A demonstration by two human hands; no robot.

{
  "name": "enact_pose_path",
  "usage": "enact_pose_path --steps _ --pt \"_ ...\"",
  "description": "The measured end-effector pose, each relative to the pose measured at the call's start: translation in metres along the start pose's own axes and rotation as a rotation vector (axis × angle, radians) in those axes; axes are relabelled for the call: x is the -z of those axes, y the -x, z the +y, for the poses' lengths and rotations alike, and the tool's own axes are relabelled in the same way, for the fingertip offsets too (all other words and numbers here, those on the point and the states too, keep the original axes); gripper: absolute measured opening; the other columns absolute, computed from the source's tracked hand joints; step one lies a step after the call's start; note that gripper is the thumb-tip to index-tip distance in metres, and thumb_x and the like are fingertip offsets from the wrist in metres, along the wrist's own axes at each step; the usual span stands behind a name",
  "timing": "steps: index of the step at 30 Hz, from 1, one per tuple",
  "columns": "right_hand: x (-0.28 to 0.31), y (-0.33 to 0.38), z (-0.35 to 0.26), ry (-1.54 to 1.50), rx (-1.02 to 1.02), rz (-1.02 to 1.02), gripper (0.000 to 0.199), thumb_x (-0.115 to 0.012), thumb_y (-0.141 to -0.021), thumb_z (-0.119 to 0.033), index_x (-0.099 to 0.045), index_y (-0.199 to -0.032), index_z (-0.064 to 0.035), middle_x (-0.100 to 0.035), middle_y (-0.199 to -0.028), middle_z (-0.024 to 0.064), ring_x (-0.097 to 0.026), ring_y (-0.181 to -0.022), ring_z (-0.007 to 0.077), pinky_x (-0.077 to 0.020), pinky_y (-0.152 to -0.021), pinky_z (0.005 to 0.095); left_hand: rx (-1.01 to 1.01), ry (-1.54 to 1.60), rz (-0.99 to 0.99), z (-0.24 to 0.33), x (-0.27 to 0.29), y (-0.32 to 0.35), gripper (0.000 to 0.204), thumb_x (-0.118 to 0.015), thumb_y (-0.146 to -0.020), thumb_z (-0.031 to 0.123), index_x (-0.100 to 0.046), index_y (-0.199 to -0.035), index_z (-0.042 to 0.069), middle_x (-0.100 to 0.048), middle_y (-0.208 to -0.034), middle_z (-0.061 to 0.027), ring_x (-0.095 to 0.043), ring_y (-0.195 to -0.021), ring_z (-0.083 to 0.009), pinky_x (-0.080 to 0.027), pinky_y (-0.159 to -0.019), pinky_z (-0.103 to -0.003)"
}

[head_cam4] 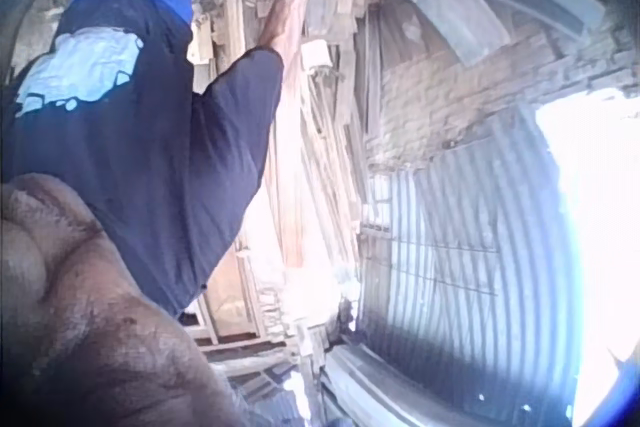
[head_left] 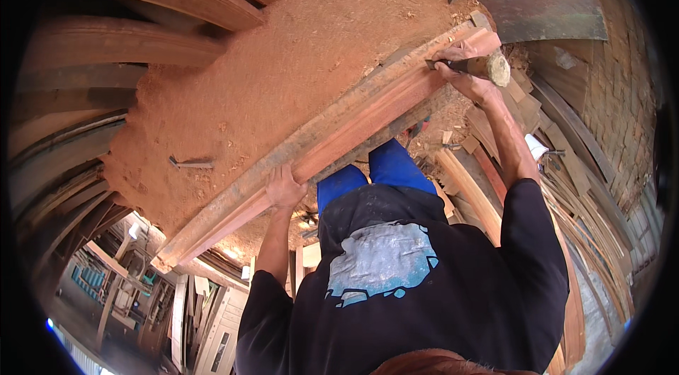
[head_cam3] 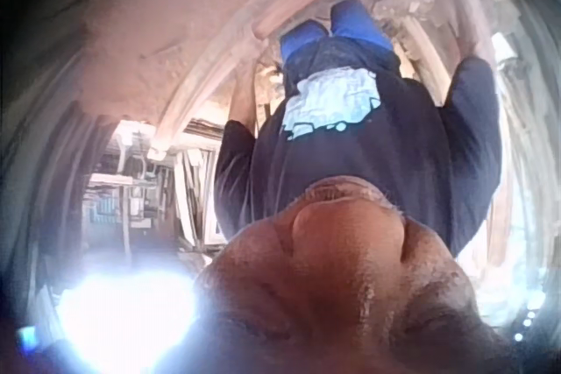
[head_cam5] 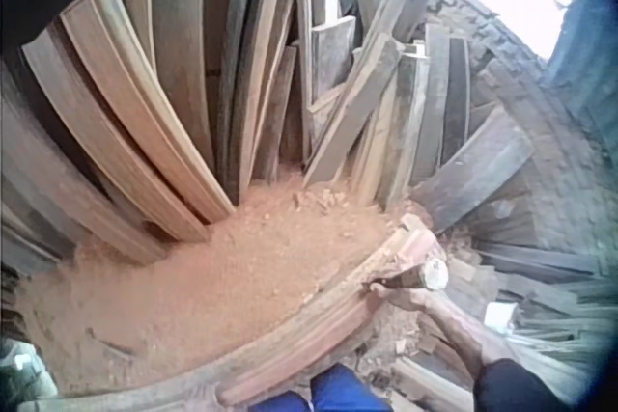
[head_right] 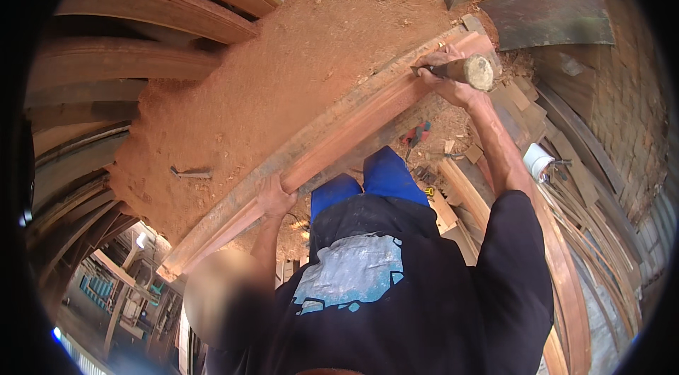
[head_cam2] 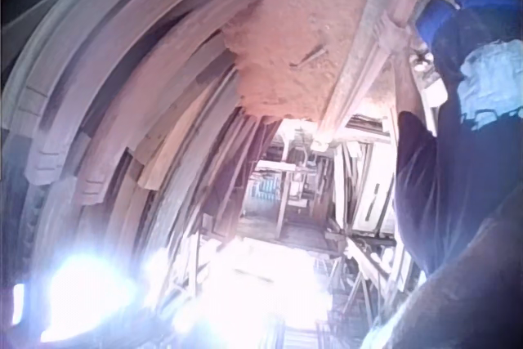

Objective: The person uses a chisel and mallet to shape a long wooden plank, repeatedly striking the chisel to remove material. They also use a hand plane to smooth the plank's surface and inspect the edges by hand.

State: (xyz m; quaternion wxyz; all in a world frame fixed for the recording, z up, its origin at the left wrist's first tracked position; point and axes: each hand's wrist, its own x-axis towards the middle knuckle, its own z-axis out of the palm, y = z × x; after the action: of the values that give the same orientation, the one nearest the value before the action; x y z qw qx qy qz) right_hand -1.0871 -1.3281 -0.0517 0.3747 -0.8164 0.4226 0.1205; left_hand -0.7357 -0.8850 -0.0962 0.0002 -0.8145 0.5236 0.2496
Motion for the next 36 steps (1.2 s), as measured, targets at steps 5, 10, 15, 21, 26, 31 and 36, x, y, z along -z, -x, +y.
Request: enact_pose_path --steps 5,10,15,21,26,31,36 --pt "-0.033 0.009 -0.020 -0.038 0.132 0.046 0.030 -0.061 -0.100 -0.034 -0.073 -0.117 -0.0120 -0.072 -0.113 0.0103 -0.061 -0.113 0.0336 -0.0375 -0.115 0.0501 -0.005 -0.020 -0.002 0.004 0.002 0.000 0.067 -0.088 -0.061 0.024 -0.064 -0.121 0.011 -0.069 -0.111 -0.0130 -0.064 -0.107 -0.0350 -0.051 -0.096 -0.047" --pt "0.002 0.009 -0.019 -0.041 0.053 0.003 0.025 -0.069 -0.095 -0.027 -0.078 -0.113 -0.0124 -0.074 -0.113 0.0061 -0.066 -0.112 0.0261 -0.0538 -0.103 0.0481 0.013 -0.006 -0.020 -0.003 -0.005 0.004 0.067 -0.088 -0.062 0.024 -0.063 -0.123 0.011 -0.069 -0.113 -0.0132 -0.064 -0.109 -0.0348 -0.051 -0.098 -0.047" --pt "0.071 0.003 0.103 0.308 -0.052 0.560 0.022 -0.066 -0.092 -0.025 -0.078 -0.104 -0.0101 -0.077 -0.106 0.0151 -0.073 -0.097 0.0275 -0.0573 -0.088 0.0425 0.037 0.005 -0.016 0.004 0.003 0.003 0.065 -0.087 -0.064 0.024 -0.063 -0.123 0.012 -0.069 -0.113 -0.0125 -0.064 -0.108 -0.0342 -0.050 -0.099 -0.047" --pt "0.097 -0.031 0.127 0.121 -0.467 0.399 0.048 -0.059 -0.099 -0.043 -0.070 -0.095 0.0039 -0.068 -0.086 0.0284 -0.071 -0.088 0.0408 -0.0513 -0.078 0.0486 0.121 -0.111 -0.061 0.013 0.009 0.012 0.085 -0.088 -0.066 0.042 -0.057 -0.139 0.012 -0.054 -0.144 -0.0200 -0.048 -0.134 -0.0426 -0.036 -0.113 -0.060" --pt "0.040 -0.044 0.201 0.196 -0.353 0.230 0.045 -0.070 -0.089 -0.038 -0.072 -0.098 0.0054 -0.073 -0.091 0.0277 -0.074 -0.087 0.0404 -0.0560 -0.075 0.0493 0.866 0.214 0.458 0.041 -0.002 0.075 0.127 -0.081 -0.074 0.068 -0.023 -0.159 -0.006 -0.019 -0.165 -0.0341 -0.017 -0.153 -0.0507 -0.015 -0.120 -0.068" --pt "0.002 -0.082 0.281 0.455 -0.194 0.201 0.060 -0.057 -0.096 -0.055 -0.068 -0.101 0.0038 -0.069 -0.090 0.0292 -0.070 -0.088 0.0467 -0.0540 -0.076 0.0547 1.286 1.177 0.944 -0.004 -0.059 0.084 0.112 -0.076 -0.091 0.051 -0.012 -0.155 -0.016 -0.025 -0.160 -0.0348 -0.032 -0.148 -0.0395 -0.024 -0.125 -0.045" --pt "-0.010 -0.081 0.259 0.608 -0.224 0.242 0.061 -0.059 -0.095 -0.055 -0.067 -0.101 0.0047 -0.070 -0.089 0.0282 -0.071 -0.085 0.0449 -0.0547 -0.072 0.0544 1.285 1.238 1.246 -0.024 -0.084 0.041 0.088 -0.073 -0.090 0.012 -0.015 -0.153 -0.006 -0.037 -0.150 -0.0263 -0.043 -0.140 -0.0314 -0.034 -0.118 -0.040"
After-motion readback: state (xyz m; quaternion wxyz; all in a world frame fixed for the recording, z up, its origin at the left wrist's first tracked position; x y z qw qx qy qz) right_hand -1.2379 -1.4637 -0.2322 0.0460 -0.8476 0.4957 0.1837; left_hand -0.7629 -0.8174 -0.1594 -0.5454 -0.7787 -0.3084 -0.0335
